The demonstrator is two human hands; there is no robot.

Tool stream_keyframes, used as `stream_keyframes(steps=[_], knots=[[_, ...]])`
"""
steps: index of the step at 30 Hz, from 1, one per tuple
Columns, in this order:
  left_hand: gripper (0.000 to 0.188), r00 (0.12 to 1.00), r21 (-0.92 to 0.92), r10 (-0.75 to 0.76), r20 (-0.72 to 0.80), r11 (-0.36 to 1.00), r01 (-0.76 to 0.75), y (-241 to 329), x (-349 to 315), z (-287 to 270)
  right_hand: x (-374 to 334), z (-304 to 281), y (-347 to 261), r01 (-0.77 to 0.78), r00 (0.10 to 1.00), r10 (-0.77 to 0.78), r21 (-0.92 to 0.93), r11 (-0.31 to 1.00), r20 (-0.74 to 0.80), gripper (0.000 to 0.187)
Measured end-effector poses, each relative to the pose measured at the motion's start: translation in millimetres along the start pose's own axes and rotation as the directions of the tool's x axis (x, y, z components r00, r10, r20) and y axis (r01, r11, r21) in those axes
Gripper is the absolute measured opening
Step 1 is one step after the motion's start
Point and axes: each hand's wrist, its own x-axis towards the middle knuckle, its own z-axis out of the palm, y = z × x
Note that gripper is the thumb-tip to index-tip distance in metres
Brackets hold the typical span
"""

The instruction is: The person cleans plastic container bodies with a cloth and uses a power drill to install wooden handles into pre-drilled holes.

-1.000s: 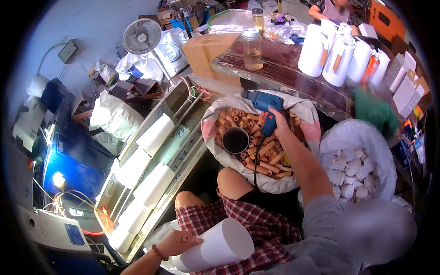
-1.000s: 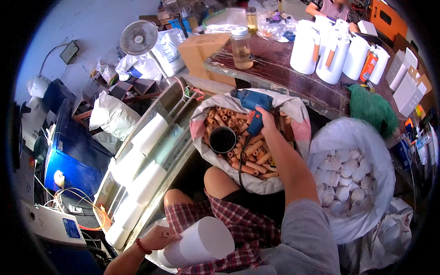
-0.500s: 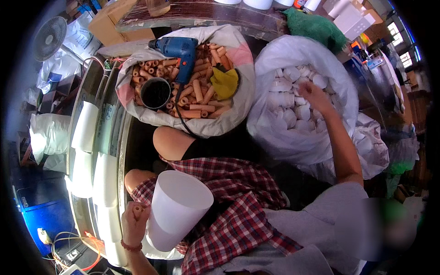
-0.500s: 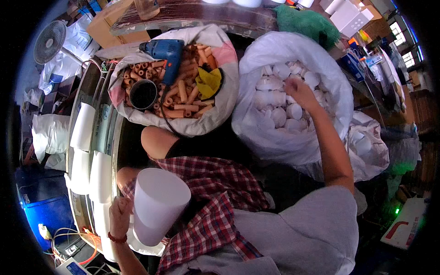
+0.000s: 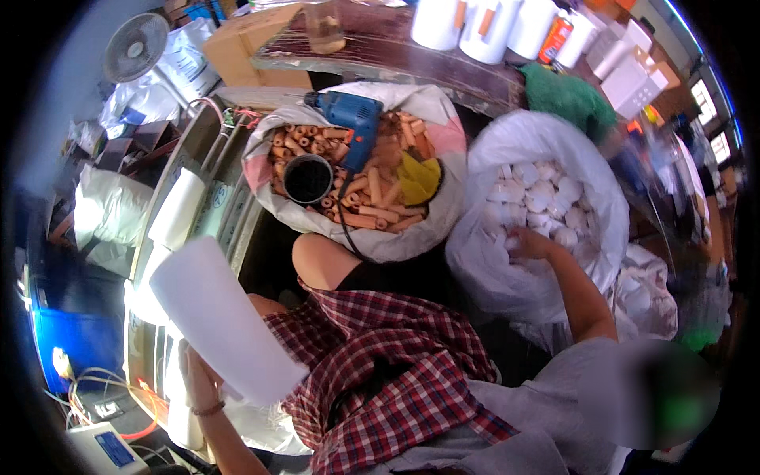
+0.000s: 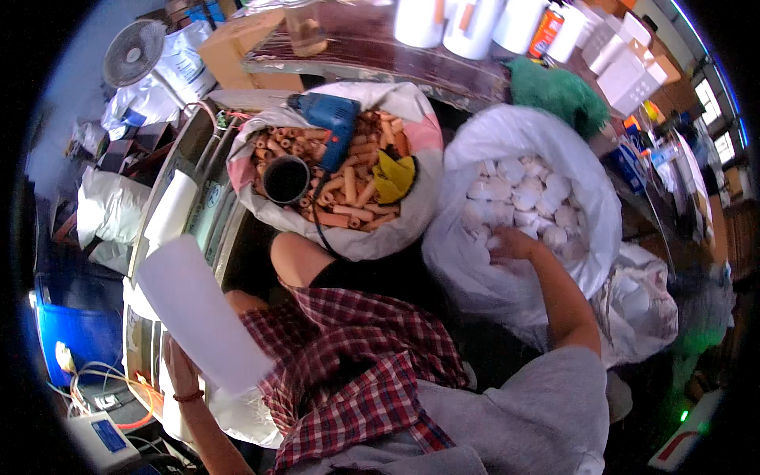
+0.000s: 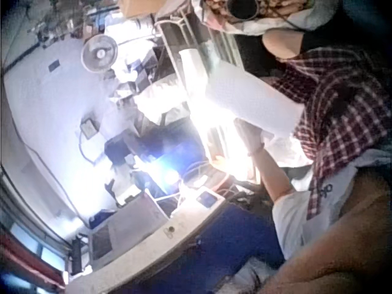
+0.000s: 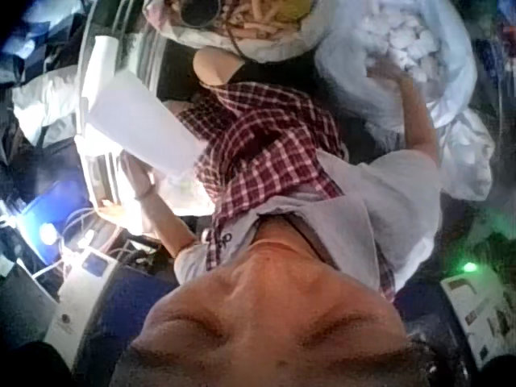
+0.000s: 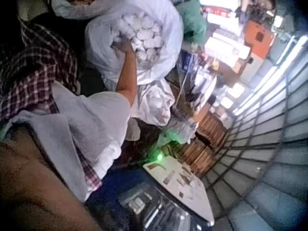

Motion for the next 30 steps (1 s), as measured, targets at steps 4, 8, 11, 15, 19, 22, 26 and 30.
stream_keyframes(steps=[4, 8, 11, 15, 19, 22, 26, 30], knots=[[0.020, 0.995, -0.450, 0.008, -0.104, 0.892, -0.054, -50, 4, 8, 15, -6, -3, -0.225, 0.966, 0.198, 0.156, 0.962, 0.168, 0.044], [0.018, 0.986, -0.721, -0.165, -0.038, 0.687, 0.088, -65, 18, 47, 18, 15, 61, -0.117, 0.985, 0.125, -0.066, 0.991, 0.123, 0.049], [0.024, 0.989, -0.920, 0.115, 0.092, 0.391, 0.040, -82, 28, 52, 6, -21, 0, -0.147, 0.988, 0.155, -0.353, 0.924, -0.005, 0.051], [0.024, 0.994, -0.897, 0.077, 0.078, 0.441, 0.036, -71, 27, 65, -60, -104, -145, -0.194, 0.923, 0.058, -0.330, 0.924, -0.381, 0.045], [0.030, 0.999, -0.906, -0.018, -0.045, 0.422, -0.033, -52, 17, 78, -38, -107, -263, 0.601, 0.536, -0.623, -0.261, 0.756, -0.571, 0.031], [0.035, 0.999, -0.914, 0.052, -0.013, 0.403, -0.033, -49, 13, 92, -34, -73, -373, 0.828, 0.332, -0.808, -0.261, 0.497, -0.486, 0.031], [0.038, 0.996, -0.904, 0.052, -0.070, 0.418, -0.085, -34, -2, 102, -37, -40, -467, 0.938, 0.145, -0.910, -0.238, 0.251, -0.388, 0.030], [0.033, 0.987, -0.865, 0.000, -0.161, 0.481, -0.141, -25, -14, 96, -36, -24, -491, 0.951, 0.122, -0.932, -0.229, 0.208, -0.340, 0.034]])
